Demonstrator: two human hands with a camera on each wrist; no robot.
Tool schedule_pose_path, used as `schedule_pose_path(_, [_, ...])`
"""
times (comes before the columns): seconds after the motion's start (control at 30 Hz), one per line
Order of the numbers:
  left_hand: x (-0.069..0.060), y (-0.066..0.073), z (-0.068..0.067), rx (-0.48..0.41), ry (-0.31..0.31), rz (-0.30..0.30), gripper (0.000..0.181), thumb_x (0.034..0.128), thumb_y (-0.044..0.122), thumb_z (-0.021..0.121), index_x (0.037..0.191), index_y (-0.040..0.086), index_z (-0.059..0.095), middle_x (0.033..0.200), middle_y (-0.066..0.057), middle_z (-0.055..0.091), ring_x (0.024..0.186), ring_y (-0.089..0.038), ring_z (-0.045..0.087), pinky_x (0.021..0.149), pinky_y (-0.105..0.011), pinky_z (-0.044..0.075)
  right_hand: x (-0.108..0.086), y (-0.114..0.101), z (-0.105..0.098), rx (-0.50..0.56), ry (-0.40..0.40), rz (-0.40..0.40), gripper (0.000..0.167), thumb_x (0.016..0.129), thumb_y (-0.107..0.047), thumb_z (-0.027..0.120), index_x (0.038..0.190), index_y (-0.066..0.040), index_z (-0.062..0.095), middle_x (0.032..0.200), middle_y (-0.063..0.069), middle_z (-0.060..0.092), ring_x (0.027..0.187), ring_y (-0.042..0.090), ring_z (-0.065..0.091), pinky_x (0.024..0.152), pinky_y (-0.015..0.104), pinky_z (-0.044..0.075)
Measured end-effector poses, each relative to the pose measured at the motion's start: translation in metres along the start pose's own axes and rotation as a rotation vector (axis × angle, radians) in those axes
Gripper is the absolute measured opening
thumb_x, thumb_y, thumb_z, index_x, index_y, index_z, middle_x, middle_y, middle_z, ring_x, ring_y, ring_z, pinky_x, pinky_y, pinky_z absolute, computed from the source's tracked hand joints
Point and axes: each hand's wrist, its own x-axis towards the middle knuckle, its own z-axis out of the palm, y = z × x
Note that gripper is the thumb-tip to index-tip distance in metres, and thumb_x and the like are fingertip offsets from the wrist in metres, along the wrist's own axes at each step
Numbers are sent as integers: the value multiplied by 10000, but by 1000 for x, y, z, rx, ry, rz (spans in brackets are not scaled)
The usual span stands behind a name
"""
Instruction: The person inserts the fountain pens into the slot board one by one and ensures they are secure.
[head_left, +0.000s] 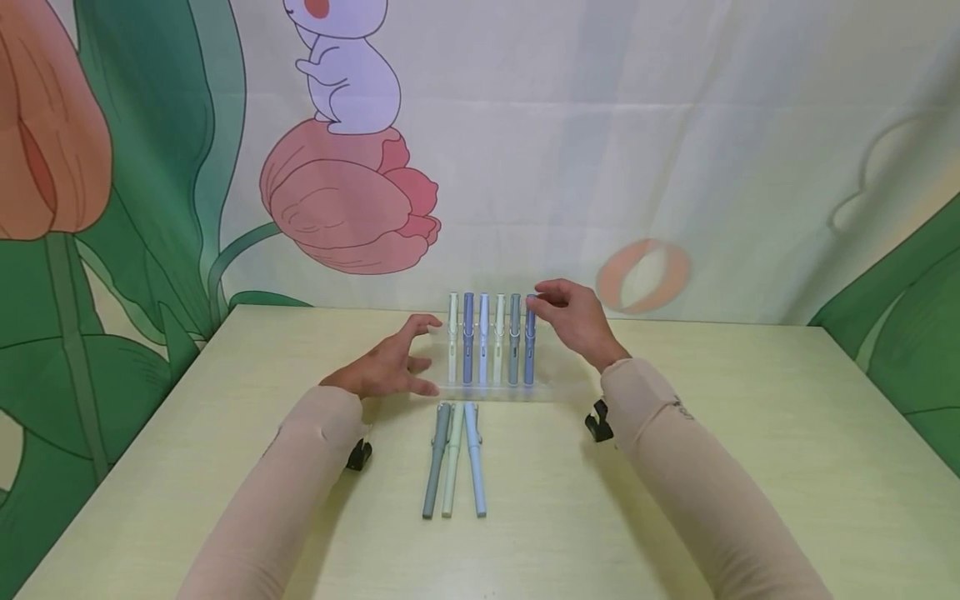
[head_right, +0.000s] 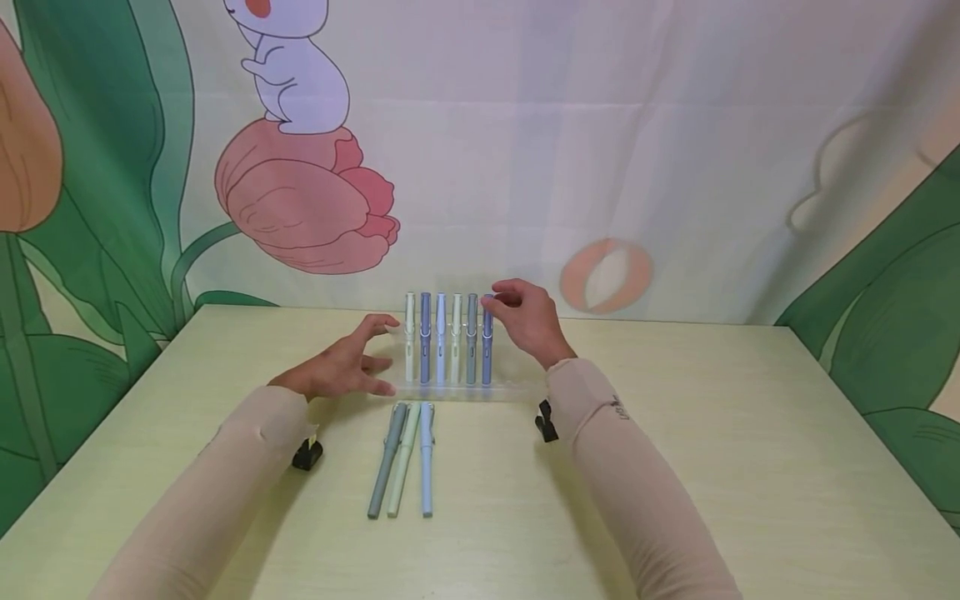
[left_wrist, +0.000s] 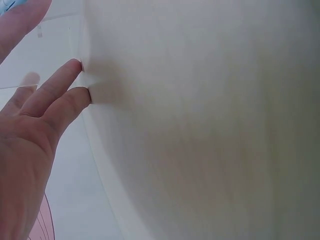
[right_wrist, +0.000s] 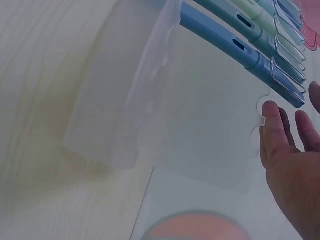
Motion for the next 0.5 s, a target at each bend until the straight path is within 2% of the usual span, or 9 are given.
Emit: schedule_pose_path(0.5, [-2, 1, 0, 2, -2, 11, 1010, 781, 15, 843, 1497, 285, 184, 1632, -148, 150, 1342, -407, 473, 1100, -541, 374, -16, -17, -16, 168, -20, -6, 433, 995, -227, 642, 1355, 7, 578, 1273, 170, 638, 1126, 322, 654, 992, 381, 508])
